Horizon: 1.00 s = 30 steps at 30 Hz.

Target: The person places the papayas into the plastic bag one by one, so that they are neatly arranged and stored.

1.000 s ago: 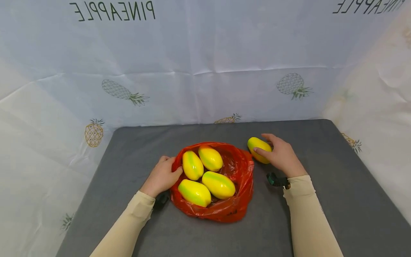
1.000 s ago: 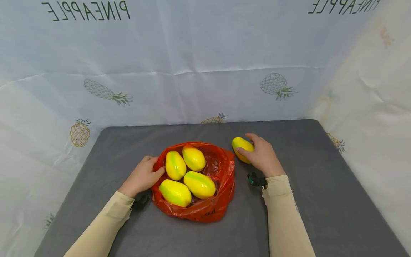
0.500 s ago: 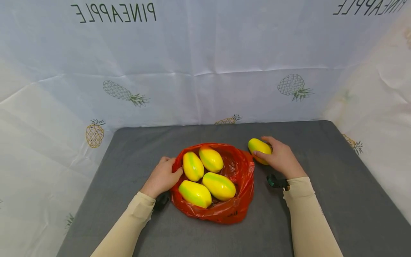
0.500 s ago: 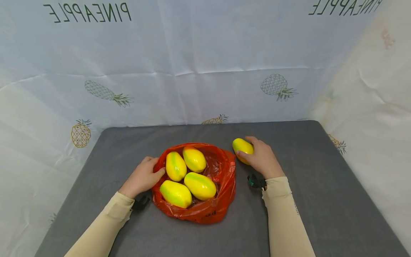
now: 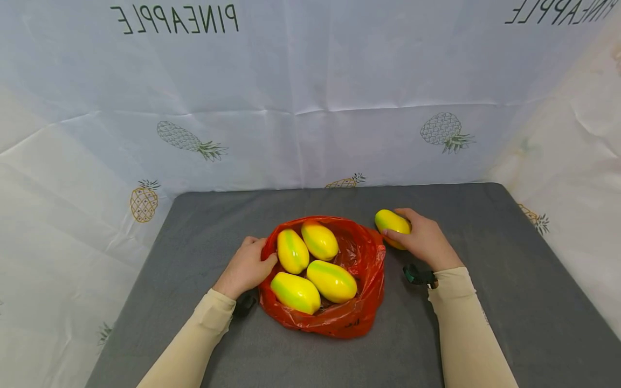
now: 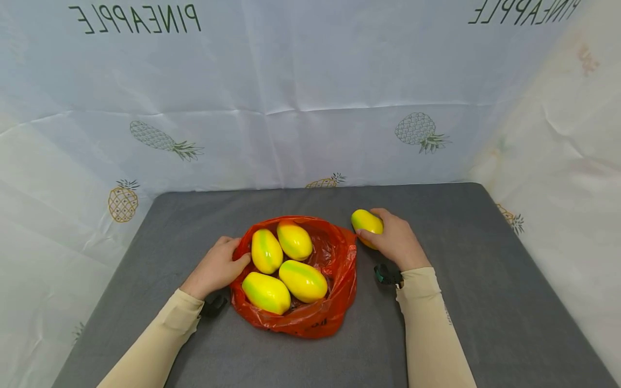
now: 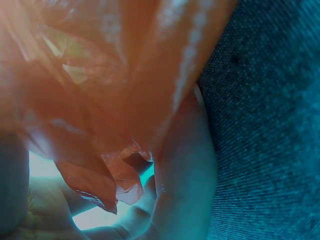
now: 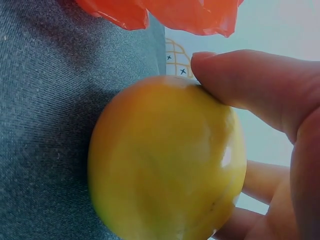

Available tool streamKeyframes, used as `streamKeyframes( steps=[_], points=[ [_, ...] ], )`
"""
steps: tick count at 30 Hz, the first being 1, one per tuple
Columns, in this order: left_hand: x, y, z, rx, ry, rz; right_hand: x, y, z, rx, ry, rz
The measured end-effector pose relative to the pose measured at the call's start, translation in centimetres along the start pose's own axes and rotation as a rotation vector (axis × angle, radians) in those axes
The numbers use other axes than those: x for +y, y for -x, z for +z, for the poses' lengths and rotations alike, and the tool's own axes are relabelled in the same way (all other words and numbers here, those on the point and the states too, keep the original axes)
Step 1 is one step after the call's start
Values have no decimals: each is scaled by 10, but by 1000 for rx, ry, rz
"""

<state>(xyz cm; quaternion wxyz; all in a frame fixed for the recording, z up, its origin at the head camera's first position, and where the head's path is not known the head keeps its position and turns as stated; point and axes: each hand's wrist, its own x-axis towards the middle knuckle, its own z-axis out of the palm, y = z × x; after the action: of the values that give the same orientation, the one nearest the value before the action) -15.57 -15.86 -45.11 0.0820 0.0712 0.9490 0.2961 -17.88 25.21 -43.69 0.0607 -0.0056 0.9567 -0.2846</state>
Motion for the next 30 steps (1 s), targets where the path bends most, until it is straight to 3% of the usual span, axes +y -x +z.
streamKeyframes(
  steps=[19, 30],
  points=[
    [0, 0, 2, 10, 5, -16, -1, 2, 1, -1, -4, 6],
    [0, 0, 2, 18, -9, 4, -2, 2, 1, 5, -6, 1]
  ],
)
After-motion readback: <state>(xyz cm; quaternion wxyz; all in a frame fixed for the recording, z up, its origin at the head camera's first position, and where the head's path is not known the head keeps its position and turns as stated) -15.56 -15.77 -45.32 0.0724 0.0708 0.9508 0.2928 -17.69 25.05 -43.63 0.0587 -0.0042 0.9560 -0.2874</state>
